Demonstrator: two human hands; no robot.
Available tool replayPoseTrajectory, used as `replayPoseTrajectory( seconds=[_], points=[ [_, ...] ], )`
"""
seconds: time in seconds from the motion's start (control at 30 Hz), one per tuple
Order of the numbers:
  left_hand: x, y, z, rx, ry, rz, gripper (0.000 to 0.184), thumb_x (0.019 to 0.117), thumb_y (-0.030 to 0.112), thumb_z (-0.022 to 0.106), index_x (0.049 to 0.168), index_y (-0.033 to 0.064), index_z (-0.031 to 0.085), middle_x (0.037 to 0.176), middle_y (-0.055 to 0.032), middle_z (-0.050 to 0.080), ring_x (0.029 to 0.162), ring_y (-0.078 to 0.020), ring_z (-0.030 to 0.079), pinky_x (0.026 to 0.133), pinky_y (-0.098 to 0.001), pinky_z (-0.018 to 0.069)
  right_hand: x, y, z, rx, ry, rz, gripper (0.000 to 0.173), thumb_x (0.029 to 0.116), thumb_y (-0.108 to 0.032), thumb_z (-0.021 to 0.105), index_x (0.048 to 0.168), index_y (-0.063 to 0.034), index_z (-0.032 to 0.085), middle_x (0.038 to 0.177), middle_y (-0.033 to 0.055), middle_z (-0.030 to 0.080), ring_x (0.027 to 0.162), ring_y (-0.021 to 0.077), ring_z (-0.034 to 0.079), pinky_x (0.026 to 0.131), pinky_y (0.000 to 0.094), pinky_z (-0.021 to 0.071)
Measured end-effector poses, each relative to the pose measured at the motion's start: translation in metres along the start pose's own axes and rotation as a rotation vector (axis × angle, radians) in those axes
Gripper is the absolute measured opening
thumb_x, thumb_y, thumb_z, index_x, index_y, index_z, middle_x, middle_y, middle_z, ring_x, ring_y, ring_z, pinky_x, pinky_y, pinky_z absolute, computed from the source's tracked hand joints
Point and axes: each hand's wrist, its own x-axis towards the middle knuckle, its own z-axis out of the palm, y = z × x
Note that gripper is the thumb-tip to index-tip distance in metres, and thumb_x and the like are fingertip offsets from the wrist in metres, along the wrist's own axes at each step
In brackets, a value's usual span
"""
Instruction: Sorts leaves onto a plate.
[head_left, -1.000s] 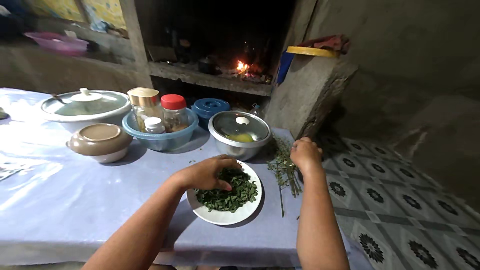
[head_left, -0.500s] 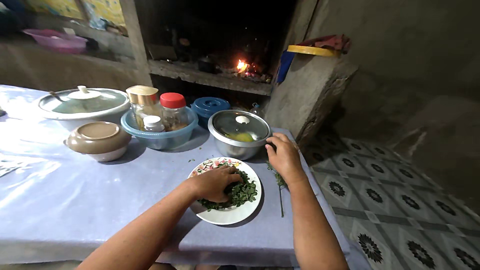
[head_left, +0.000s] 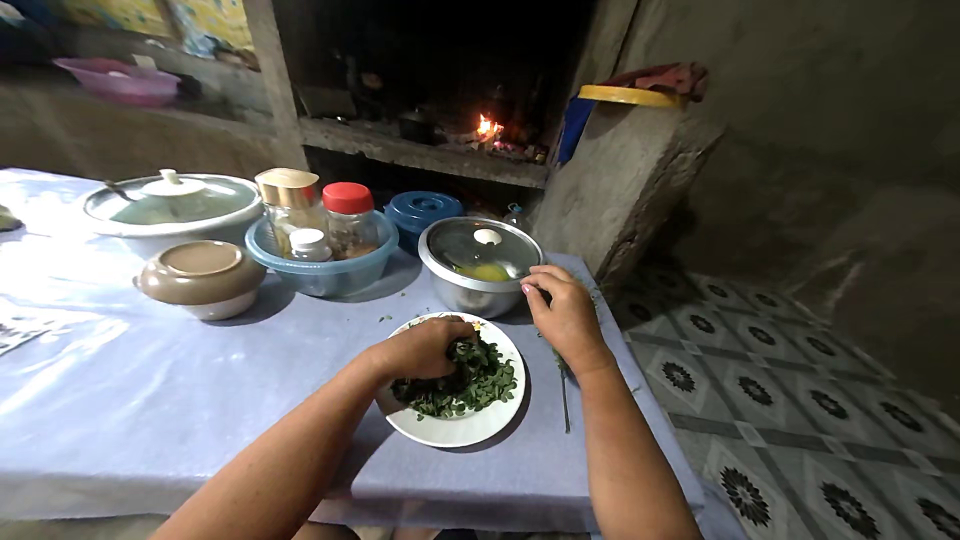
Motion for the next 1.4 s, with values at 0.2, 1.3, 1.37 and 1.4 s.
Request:
replayPoseTrajectory(
  seconds=[0.2,1.3,1.37,1.4],
  points=[
    [-0.007,0.004,-0.011,-0.207,0.038,-0.028,0.038,0.0844,0.003,0.075,0.121,0.0101,0.068,0.121,-0.0077,0.066,0.11,-0.0179,0.064,0.097,-0.044,0.0531,-0.002,-0.003,0.002,0.019,-0.041,-0.024,0.017,0.1001,-0.013,0.063,0.104,-0.0048,0.076,0.123,0.0117,0.07,0.112,0.0229,0.069,0.094,0.0434,0.0578],
    [-0.033,-0.005,-0.047,-0.531,0.125,-0.038,0.029,0.0962,-0.012,0.053,0.115,0.0048,0.069,0.114,-0.0077,0.072,0.098,-0.0184,0.07,0.089,-0.0366,0.0588,-0.005,-0.015,-0.006,0.146,-0.73,0.007,0.02,0.1017,-0.022,0.063,0.102,-0.0051,0.074,0.101,0.0084,0.071,0.091,0.0174,0.068,0.087,0.0393,0.0562],
    [-0.033,-0.003,-0.047,-0.542,0.136,-0.008,0.033,0.0934,-0.015,0.054,0.116,0.0041,0.069,0.116,-0.0082,0.071,0.1,-0.0192,0.07,0.089,-0.038,0.0595,-0.005,-0.017,-0.009,0.103,-0.842,-0.015,0.022,0.1031,-0.023,0.061,0.105,-0.0054,0.074,0.103,0.0085,0.071,0.092,0.0174,0.066,0.088,0.0399,0.054],
    [-0.033,-0.002,-0.047,-0.55,0.144,0.005,0.034,0.0921,-0.016,0.055,0.116,0.0039,0.068,0.119,-0.0082,0.071,0.102,-0.0194,0.071,0.09,-0.0383,0.06,-0.005,-0.018,-0.01,0.086,-0.884,-0.033,0.022,0.1031,-0.023,0.061,0.106,-0.0055,0.074,0.104,0.0087,0.071,0.094,0.0179,0.066,0.09,0.0409,0.0537]
  ],
)
